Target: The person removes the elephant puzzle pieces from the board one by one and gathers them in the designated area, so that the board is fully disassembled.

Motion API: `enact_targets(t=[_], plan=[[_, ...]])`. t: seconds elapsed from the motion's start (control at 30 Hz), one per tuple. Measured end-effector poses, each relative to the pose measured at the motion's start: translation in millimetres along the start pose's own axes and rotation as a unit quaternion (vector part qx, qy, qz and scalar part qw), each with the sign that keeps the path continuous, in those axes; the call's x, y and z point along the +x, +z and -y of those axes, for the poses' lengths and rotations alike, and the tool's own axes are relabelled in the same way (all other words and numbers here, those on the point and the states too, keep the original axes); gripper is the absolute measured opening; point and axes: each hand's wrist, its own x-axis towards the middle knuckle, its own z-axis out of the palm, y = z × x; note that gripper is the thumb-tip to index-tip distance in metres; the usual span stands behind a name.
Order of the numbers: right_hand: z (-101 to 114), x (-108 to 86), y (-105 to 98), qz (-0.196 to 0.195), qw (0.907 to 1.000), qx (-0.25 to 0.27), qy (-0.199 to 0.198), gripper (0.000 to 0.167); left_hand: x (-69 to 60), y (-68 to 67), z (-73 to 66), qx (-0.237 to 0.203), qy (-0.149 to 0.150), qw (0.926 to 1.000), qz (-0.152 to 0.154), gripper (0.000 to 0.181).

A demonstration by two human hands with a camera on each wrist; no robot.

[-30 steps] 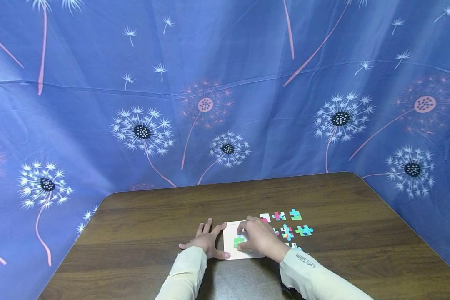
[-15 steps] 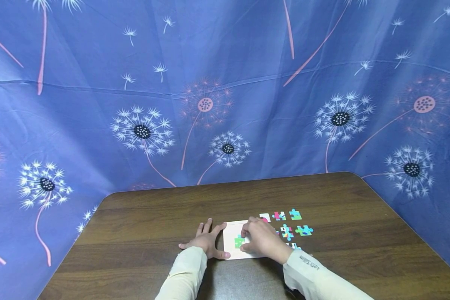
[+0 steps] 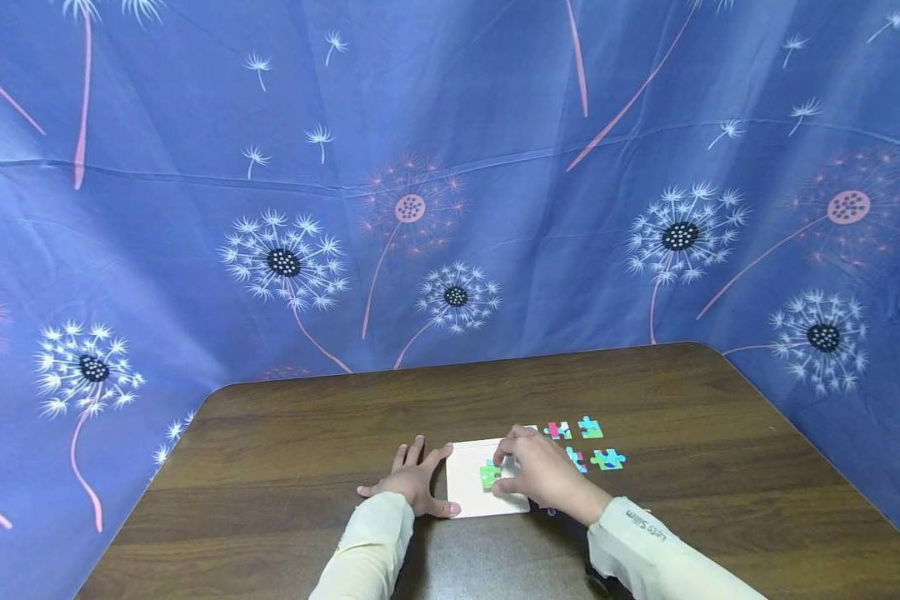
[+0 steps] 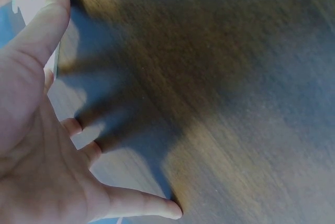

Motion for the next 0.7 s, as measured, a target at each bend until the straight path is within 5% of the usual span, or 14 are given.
enact_targets(t=[0.7], plan=[[-20,-22.6,-24,-0.016,0.9995,-0.026,-0.006,0.026,-4.1,-1.8,-1.5,0.001,0.007,1.0,0.001,0.089]])
